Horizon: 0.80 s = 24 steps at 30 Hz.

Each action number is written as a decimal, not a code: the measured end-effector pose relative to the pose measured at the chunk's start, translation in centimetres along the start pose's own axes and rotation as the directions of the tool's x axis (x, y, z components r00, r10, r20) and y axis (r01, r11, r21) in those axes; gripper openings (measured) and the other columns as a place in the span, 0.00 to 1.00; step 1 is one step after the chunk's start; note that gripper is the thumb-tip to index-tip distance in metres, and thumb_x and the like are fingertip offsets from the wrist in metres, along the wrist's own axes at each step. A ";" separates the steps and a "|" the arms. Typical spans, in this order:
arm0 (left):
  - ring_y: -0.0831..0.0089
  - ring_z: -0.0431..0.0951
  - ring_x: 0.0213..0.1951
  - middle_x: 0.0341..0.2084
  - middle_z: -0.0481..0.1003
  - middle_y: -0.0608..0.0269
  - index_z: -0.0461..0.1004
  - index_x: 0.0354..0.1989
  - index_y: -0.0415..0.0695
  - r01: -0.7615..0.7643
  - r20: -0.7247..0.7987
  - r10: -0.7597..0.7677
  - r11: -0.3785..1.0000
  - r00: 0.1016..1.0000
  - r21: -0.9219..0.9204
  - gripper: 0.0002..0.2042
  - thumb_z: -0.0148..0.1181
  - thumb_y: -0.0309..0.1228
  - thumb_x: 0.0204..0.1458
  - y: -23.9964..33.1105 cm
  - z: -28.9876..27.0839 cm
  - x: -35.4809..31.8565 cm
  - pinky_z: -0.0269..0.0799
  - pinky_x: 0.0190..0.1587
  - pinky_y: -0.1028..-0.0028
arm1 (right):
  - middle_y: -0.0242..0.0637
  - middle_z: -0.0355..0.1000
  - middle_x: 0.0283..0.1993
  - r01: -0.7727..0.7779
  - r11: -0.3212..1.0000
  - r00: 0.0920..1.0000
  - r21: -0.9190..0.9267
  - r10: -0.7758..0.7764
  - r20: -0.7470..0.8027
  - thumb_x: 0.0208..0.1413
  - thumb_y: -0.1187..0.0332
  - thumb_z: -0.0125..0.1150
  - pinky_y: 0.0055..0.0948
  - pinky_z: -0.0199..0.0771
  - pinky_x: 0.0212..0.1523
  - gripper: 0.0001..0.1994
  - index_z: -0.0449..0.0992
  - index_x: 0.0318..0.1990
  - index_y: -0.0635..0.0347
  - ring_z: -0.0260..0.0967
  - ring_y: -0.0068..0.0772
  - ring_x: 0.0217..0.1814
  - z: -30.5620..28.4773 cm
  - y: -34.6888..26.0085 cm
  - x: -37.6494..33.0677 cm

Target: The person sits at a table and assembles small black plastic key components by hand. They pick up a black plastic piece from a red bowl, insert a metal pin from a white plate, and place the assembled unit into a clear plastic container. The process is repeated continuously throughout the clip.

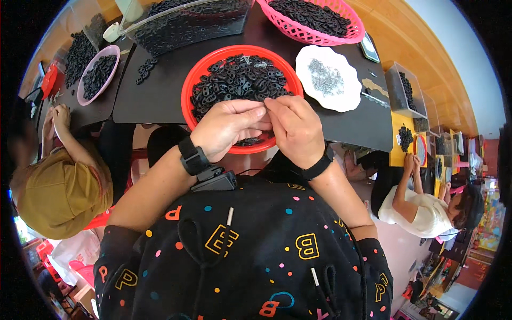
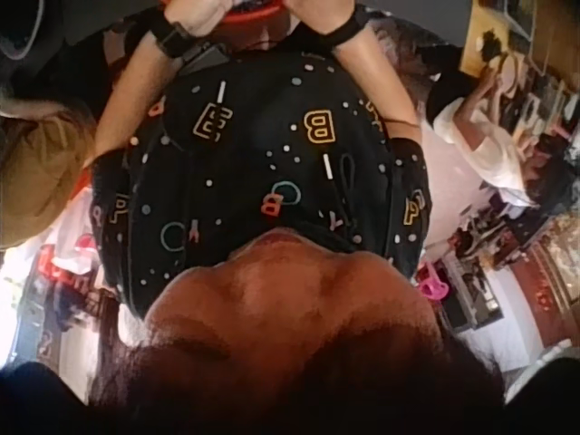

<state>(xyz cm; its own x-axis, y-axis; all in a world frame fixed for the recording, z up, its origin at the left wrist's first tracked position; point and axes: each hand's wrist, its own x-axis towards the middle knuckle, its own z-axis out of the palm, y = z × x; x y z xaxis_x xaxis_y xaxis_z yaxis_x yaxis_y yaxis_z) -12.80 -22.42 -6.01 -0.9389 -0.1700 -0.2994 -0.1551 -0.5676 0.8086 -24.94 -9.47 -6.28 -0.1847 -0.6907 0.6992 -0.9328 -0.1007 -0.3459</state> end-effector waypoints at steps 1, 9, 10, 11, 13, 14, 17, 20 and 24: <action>0.76 0.76 0.40 0.38 0.76 0.63 0.71 0.48 0.40 -0.001 -0.009 0.001 1.000 1.000 -0.016 0.12 0.49 0.31 0.59 -0.2 -0.2 0.1 0.70 0.41 0.78 | 0.41 0.70 0.32 -0.007 1.000 1.000 0.028 0.007 0.003 0.43 0.80 0.58 0.30 0.72 0.33 0.10 0.76 0.37 0.66 0.70 0.41 0.33 0.1 0.0 -0.1; 0.75 0.76 0.41 0.38 0.76 0.62 0.72 0.44 0.40 -0.013 0.007 0.014 0.994 1.000 -0.106 0.09 0.50 0.29 0.58 -0.7 -0.8 0.3 0.71 0.42 0.78 | 0.38 0.70 0.33 -0.378 0.870 0.926 0.315 0.357 0.124 0.43 0.80 0.62 0.23 0.71 0.29 0.13 0.77 0.39 0.61 0.71 0.29 0.31 -0.3 -0.6 -0.3; 0.75 0.76 0.41 0.38 0.76 0.62 0.71 0.44 0.40 -0.014 0.008 0.015 0.994 1.000 -0.111 0.09 0.50 0.29 0.58 -0.7 -0.8 0.3 0.71 0.43 0.78 | 0.38 0.70 0.32 -0.396 0.859 0.918 0.324 0.370 0.140 0.43 0.80 0.62 0.22 0.71 0.29 0.13 0.77 0.39 0.61 0.70 0.28 0.30 -0.4 -0.6 -0.2; 0.74 0.76 0.41 0.38 0.76 0.61 0.71 0.44 0.39 -0.016 0.010 0.017 0.993 1.000 -0.117 0.10 0.50 0.29 0.58 -0.7 -0.8 0.4 0.72 0.43 0.77 | 0.37 0.69 0.31 -0.412 0.849 0.911 0.331 0.382 0.157 0.43 0.80 0.62 0.22 0.71 0.29 0.13 0.77 0.39 0.62 0.70 0.27 0.30 -0.5 -0.5 -0.1; 0.75 0.76 0.41 0.39 0.75 0.61 0.71 0.45 0.39 -0.019 0.021 0.022 0.992 1.000 -0.127 0.10 0.50 0.28 0.58 -0.7 -0.7 0.4 0.72 0.45 0.77 | 0.36 0.68 0.30 -0.440 0.837 0.898 0.325 0.396 0.193 0.43 0.81 0.62 0.22 0.70 0.28 0.12 0.76 0.38 0.62 0.69 0.26 0.28 -0.7 -0.6 0.1; 0.75 0.76 0.41 0.39 0.75 0.61 0.71 0.46 0.38 -0.023 0.025 0.027 0.991 0.999 -0.133 0.10 0.50 0.28 0.58 -0.8 -0.8 0.4 0.72 0.45 0.77 | 0.35 0.67 0.29 -0.452 0.831 0.891 0.325 0.401 0.213 0.43 0.81 0.62 0.22 0.70 0.28 0.12 0.76 0.38 0.62 0.68 0.25 0.28 -0.7 -0.8 0.2; 0.76 0.76 0.41 0.40 0.75 0.61 0.70 0.47 0.38 -0.030 0.038 0.037 0.985 0.999 -0.172 0.11 0.49 0.27 0.58 -1.1 -1.1 0.4 0.72 0.46 0.77 | 0.37 0.67 0.28 -0.436 0.860 0.896 0.267 0.385 0.223 0.42 0.80 0.62 0.25 0.71 0.29 0.12 0.75 0.38 0.62 0.69 0.29 0.28 -0.7 -1.1 0.3; 0.77 0.75 0.41 0.40 0.74 0.62 0.70 0.48 0.38 -0.024 0.052 0.035 0.980 0.998 -0.196 0.11 0.49 0.27 0.58 -1.0 -1.0 0.4 0.72 0.46 0.77 | 0.40 0.67 0.29 -0.231 0.963 0.967 0.140 0.211 0.145 0.42 0.79 0.62 0.29 0.71 0.31 0.12 0.75 0.38 0.63 0.70 0.35 0.30 -0.4 -0.9 0.3; 0.78 0.75 0.42 0.41 0.74 0.63 0.70 0.48 0.38 -0.030 0.035 0.037 0.980 0.999 -0.197 0.12 0.49 0.27 0.58 -1.4 -1.2 0.4 0.72 0.47 0.77 | 0.42 0.68 0.30 -0.248 0.956 0.961 0.155 0.223 0.161 0.41 0.79 0.62 0.31 0.70 0.32 0.14 0.75 0.40 0.63 0.69 0.40 0.31 -0.5 -1.2 0.5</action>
<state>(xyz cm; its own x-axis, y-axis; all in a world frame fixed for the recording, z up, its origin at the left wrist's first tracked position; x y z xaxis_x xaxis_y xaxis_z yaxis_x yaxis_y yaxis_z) -12.64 -22.66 -7.83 -0.9541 -0.1628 -0.2514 -0.0636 -0.7100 0.7013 -24.11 -9.33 -5.21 -0.3358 -0.8020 0.4939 -0.7983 -0.0360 -0.6011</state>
